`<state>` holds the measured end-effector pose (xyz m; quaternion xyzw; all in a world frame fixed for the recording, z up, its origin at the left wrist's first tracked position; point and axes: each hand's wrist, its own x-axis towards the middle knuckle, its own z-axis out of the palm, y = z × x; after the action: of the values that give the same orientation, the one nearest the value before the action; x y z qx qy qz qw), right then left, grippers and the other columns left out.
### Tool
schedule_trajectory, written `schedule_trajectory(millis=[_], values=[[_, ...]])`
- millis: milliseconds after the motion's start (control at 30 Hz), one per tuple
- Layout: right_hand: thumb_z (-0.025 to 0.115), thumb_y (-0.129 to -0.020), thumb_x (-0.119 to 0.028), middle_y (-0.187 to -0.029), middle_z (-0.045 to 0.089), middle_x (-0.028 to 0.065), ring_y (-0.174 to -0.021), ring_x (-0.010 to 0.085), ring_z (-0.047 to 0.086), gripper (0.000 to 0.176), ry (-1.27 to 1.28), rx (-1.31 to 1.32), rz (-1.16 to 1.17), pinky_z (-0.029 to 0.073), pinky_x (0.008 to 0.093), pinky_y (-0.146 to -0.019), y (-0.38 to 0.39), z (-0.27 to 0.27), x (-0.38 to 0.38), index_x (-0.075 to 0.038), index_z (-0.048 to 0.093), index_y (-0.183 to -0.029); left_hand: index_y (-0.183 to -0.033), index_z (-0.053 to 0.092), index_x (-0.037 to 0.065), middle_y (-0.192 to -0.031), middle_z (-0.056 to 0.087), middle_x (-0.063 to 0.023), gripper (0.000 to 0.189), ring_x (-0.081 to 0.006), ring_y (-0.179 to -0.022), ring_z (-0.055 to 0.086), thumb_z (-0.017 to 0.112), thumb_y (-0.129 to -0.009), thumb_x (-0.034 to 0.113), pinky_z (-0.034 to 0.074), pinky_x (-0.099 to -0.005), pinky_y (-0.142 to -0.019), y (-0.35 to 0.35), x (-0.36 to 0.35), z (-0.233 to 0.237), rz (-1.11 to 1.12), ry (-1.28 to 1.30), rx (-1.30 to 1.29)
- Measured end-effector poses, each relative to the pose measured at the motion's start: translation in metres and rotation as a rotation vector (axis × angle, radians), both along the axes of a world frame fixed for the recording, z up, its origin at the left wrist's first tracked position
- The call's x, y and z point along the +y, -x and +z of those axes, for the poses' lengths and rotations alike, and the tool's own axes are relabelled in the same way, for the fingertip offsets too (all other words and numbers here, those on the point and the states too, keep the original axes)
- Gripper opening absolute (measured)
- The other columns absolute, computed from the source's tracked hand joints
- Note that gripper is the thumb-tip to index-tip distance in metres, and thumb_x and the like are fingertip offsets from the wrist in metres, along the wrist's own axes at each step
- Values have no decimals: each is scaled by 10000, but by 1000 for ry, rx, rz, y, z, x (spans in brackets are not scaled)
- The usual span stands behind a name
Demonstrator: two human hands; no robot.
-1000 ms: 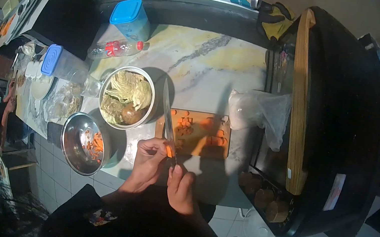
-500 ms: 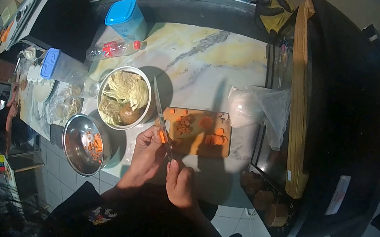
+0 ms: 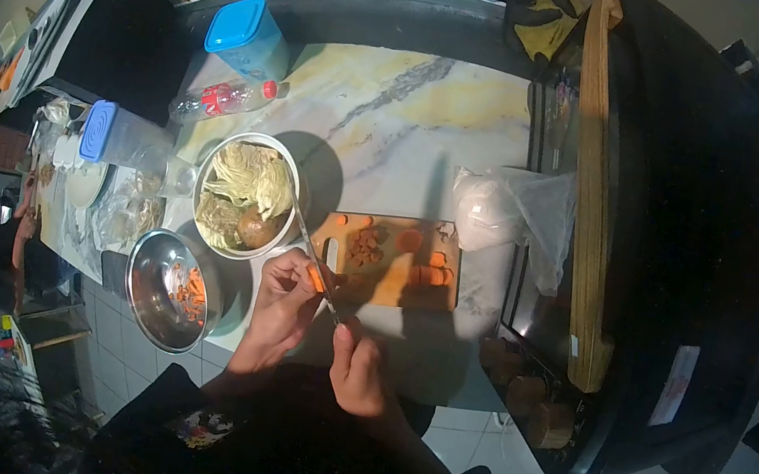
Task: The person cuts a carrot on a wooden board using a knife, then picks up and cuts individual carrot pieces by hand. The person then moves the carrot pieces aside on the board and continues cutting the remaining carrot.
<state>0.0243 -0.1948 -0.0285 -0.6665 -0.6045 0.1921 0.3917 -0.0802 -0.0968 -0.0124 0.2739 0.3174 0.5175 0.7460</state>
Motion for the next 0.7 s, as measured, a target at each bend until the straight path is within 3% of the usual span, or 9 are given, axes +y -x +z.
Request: schedule_trajectory(millis=[67, 133, 300, 367, 500, 567, 633, 700], values=[[465, -915, -109, -710, 525, 110, -535, 158, 528, 160, 36, 86, 23, 414, 283, -484, -2, -2, 1, 47, 471, -949, -801, 518, 53, -732, 588, -59, 104, -149, -706, 570, 607, -829, 99, 451, -375, -826, 3, 1, 3, -14, -14, 109], [422, -940, -180, -673, 519, 103, -526, 153, 523, 230, 249, 111, 77, 410, 272, -487, -5, -2, -6, 44, 473, -928, -819, 521, 54, -737, 591, -63, 110, -151, -707, 571, 615, -825, 110, 455, -380, -816, 6, 1, 4, -18, -46, 120], [376, -954, -217, -639, 495, 70, -516, 135, 495, 277, 280, 302, 70, 388, 268, -477, -9, 22, 1, 34, 474, -890, -849, 532, 58, -739, 594, -72, 111, -157, -705, 573, 621, -822, 119, 463, -383, -797, 7, 0, 9, -14, -140, 151], [369, -956, -220, -635, 486, 59, -507, 129, 478, 282, 306, 386, 77, 379, 269, -472, -9, 20, 1, 31, 474, -883, -854, 565, 12, -794, 627, -61, 53, -81, -703, 576, 607, -823, 20, 454, -203, -655, 5, -1, 11, 27, -160, 80], [337, -960, -231, -602, 447, 51, -482, 135, 436, 319, 296, 462, 66, 353, 277, -459, -10, 31, 10, 18, 472, -814, -910, 599, -4, -791, 623, -54, 91, -72, -705, 560, 608, -826, 31, 439, -191, -646, -1, -1, 18, 56, -153, 98], [330, -961, -233, -588, 434, 55, -473, 139, 423, 334, 302, 517, 86, 347, 278, -457, -11, 33, 12, 13, 472, -786, -971, 621, -14, -830, 625, -59, 153, -63, -744, 548, 607, -830, 44, 435, -191, -665, 0, 2, 13, 1, -206, 281], [338, -956, -214, -549, 403, 57, -464, 143, 420, 340, 230, 269, -24, 341, 286, -455, -10, 7, 5, 2, 465, -726, -1014, 619, -23, -908, 620, -72, 194, -71, -788, 540, 600, -840, 59, 437, -202, -690, 0, 5, 6, -53, -216, 312], [339, -953, -196, -515, 394, 59, -448, 158, 430, 339, 248, 241, -47, 338, 301, -452, -14, 0, 7, -1, 459, -703, -1037, 610, -22, -927, 602, -65, 215, -80, -787, 528, 596, -846, 75, 434, -209, -697, -7, 8, 6, -95, -203, 461]])
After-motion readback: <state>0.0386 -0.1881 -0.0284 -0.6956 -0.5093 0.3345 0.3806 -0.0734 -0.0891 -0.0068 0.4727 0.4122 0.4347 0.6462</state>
